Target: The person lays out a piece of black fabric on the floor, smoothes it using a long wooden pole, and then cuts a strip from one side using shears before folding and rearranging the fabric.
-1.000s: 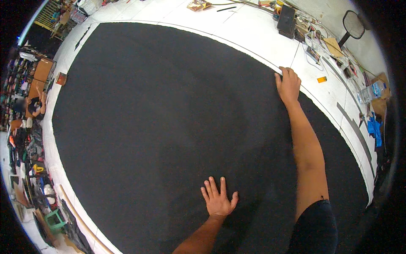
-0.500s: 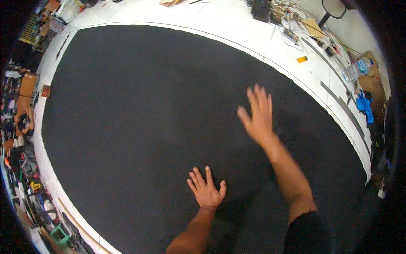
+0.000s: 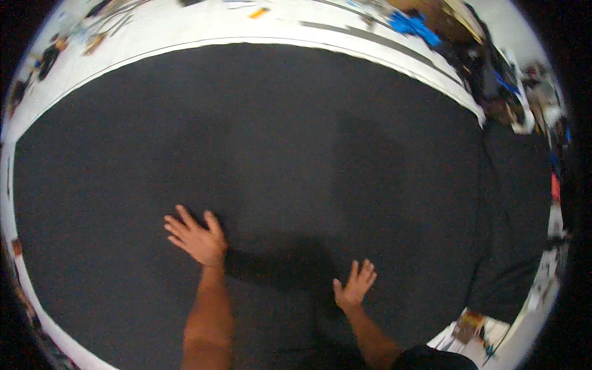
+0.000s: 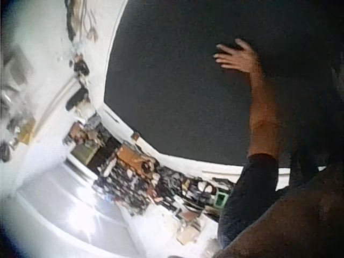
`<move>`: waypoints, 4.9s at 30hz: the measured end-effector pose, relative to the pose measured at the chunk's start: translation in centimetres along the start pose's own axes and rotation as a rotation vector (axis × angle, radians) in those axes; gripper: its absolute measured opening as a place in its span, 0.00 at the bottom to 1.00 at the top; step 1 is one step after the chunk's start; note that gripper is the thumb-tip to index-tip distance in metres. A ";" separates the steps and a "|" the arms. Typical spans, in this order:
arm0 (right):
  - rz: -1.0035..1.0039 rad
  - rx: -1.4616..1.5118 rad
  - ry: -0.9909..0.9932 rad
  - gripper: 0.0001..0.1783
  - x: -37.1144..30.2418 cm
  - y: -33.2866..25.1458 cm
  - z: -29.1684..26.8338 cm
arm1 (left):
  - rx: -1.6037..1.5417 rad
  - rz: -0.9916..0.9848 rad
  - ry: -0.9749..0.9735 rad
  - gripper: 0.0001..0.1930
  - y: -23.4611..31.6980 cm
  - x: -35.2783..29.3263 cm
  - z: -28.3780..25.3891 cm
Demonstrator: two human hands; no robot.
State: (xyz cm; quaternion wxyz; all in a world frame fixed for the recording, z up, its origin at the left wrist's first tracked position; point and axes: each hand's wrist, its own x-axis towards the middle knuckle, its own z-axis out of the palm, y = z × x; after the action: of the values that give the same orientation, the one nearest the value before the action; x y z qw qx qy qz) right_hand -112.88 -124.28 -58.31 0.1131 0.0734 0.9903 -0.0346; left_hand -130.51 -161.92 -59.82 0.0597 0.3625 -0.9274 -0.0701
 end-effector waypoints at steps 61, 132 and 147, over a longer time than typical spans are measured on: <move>0.797 1.036 -0.349 0.38 -81.7 61.1 3.3 | -0.676 0.410 -0.994 0.36 -3.5 -82.4 -14.5; 0.258 0.052 0.293 0.35 -51.8 96.3 10.0 | -1.447 -0.778 -0.228 0.12 -17.0 -108.4 -4.8; 0.717 0.353 0.109 0.29 -74.5 106.2 15.1 | -1.237 -0.713 -0.359 0.11 -14.6 -111.3 -6.5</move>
State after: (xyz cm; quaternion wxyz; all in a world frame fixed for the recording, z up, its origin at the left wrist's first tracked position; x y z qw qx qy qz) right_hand -21.50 -31.02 -61.44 0.0508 0.4342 0.8853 -0.1587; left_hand -38.48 -97.33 -62.60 0.0741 0.5251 -0.5395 -0.6540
